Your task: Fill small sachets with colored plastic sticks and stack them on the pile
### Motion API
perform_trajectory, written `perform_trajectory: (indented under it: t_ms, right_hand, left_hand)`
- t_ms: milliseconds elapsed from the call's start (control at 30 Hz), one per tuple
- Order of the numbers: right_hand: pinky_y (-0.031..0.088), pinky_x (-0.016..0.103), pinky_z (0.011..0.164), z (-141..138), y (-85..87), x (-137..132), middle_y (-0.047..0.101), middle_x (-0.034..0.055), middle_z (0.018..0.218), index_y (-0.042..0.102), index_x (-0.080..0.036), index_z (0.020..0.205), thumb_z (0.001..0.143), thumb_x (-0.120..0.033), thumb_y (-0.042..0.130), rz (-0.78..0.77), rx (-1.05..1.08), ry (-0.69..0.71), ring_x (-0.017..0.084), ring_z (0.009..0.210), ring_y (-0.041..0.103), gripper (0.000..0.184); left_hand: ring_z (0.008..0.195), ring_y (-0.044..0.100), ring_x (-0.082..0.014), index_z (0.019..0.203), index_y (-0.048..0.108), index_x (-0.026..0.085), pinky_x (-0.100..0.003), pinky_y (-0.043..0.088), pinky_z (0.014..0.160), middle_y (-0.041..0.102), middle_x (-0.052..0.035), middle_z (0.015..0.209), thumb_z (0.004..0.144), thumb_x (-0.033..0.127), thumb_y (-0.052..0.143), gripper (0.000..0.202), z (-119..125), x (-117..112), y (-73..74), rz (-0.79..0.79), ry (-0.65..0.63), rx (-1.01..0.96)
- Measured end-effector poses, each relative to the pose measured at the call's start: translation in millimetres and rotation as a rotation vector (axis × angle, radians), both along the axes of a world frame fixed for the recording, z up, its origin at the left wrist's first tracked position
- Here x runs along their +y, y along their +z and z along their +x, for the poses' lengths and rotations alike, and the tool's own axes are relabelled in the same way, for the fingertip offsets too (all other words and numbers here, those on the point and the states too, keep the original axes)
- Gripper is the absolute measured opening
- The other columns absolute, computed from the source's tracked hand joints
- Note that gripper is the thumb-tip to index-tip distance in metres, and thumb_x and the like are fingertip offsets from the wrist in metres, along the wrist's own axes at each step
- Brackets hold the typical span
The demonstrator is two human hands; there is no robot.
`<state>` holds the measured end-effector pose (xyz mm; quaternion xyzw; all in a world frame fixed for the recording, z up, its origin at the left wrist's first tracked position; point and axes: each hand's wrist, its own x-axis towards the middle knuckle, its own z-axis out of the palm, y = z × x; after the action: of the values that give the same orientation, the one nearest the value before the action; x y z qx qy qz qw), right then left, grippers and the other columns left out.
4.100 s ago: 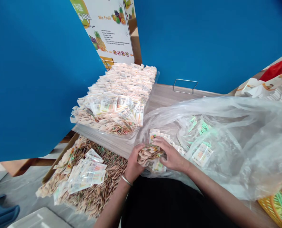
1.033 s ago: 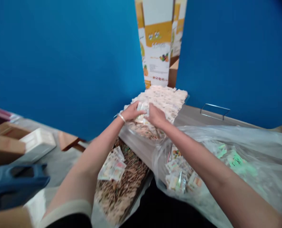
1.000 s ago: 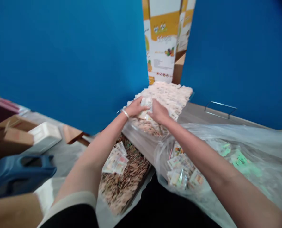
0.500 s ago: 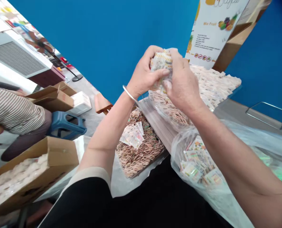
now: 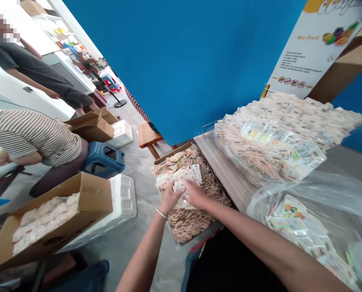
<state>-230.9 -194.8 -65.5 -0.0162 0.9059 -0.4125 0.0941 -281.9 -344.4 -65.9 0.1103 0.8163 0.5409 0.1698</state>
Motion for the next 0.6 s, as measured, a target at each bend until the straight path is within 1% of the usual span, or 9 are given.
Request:
perform_trajectory:
  t_ms: [33,67,100,167,233,333,400,500,600]
  right_hand:
    - [0.041,0.040,0.103,-2,-21.0,-3,0.054,0.0175,0.134,0.039,-0.013,0.141,0.078,-0.013,0.059,0.001,-0.024,0.010,0.028,0.125,0.050,0.066]
    - [0.039,0.040,0.106,-5,-37.4,-3,0.051,0.0187,0.139,0.036,-0.012,0.143,0.078,-0.011,0.058,-0.010,-0.033,0.023,0.027,0.130,0.046,0.069]
    - [0.037,0.039,0.108,-7,-49.3,-1,0.048,0.0200,0.142,0.034,-0.010,0.145,0.078,-0.010,0.057,-0.017,-0.034,0.031,0.026,0.133,0.043,0.071]
    - [0.034,0.038,0.111,-10,-61.1,6,0.043,0.0216,0.147,0.029,-0.008,0.149,0.079,-0.008,0.054,-0.014,-0.010,0.042,0.025,0.138,0.039,0.074]
    - [0.034,0.040,0.112,-9,-64.0,16,0.041,0.0217,0.148,0.027,-0.008,0.151,0.081,-0.008,0.051,0.024,0.019,0.037,0.026,0.139,0.038,0.075]
    - [0.034,0.043,0.112,-2,-70.1,24,0.044,0.0182,0.148,0.031,-0.017,0.152,0.082,-0.010,0.048,0.086,0.008,0.016,0.028,0.138,0.041,0.072]
    - [0.034,0.041,0.113,2,-79.7,25,0.042,0.0161,0.150,0.031,-0.020,0.153,0.080,-0.010,0.050,0.086,0.001,0.005,0.028,0.141,0.037,0.076]
    - [0.034,0.036,0.114,4,-90.1,21,0.036,0.0141,0.155,0.027,-0.020,0.154,0.076,-0.012,0.055,0.010,0.019,0.044,0.025,0.144,0.032,0.083]
    - [0.033,0.038,0.114,8,-81.6,18,0.036,0.0152,0.154,0.027,-0.019,0.154,0.076,-0.014,0.057,0.053,0.006,0.046,0.027,0.145,0.031,0.084]
  left_hand:
    - [0.085,0.061,-0.0219,0.104,0.057,0.016,-0.037,0.050,0.083,0.065,-0.0048,0.091,0.070,0.048,0.072,0.049,3,-2,-22.5,-0.004,0.016,-0.001]
    - [0.088,0.061,-0.0228,0.107,0.055,0.016,-0.039,0.050,0.084,0.065,-0.0059,0.094,0.072,0.048,0.069,0.050,5,-1,-40.6,-0.007,0.051,0.006]
    - [0.093,0.061,-0.0241,0.111,0.053,0.016,-0.040,0.049,0.087,0.064,-0.0075,0.100,0.073,0.047,0.067,0.051,6,2,-54.2,-0.011,0.083,0.024]
    - [0.107,0.059,-0.0272,0.119,0.049,0.018,-0.043,0.046,0.097,0.061,-0.0109,0.114,0.075,0.046,0.064,0.055,8,11,-70.3,-0.015,0.136,0.067]
    - [0.122,0.052,-0.0298,0.124,0.046,0.018,-0.046,0.039,0.107,0.055,-0.0135,0.127,0.076,0.045,0.062,0.057,9,21,-76.6,-0.015,0.169,0.122]
    - [0.130,0.047,-0.0309,0.128,0.045,0.021,-0.050,0.033,0.114,0.052,-0.0145,0.133,0.081,0.043,0.056,0.053,14,29,-84.0,-0.038,0.175,0.208]
    - [0.131,0.047,-0.0306,0.133,0.043,0.022,-0.050,0.034,0.114,0.051,-0.0147,0.136,0.082,0.042,0.055,0.056,18,26,-93.4,-0.081,0.135,0.244]
    - [0.136,0.043,-0.0306,0.141,0.036,0.024,-0.051,0.033,0.116,0.046,-0.0148,0.143,0.083,0.040,0.054,0.063,25,17,-108.5,-0.126,0.149,0.293]
    - [0.139,0.040,-0.0317,0.145,0.031,0.022,-0.053,0.031,0.117,0.043,-0.0162,0.145,0.085,0.040,0.053,0.067,35,9,-110.9,-0.181,0.180,0.355]
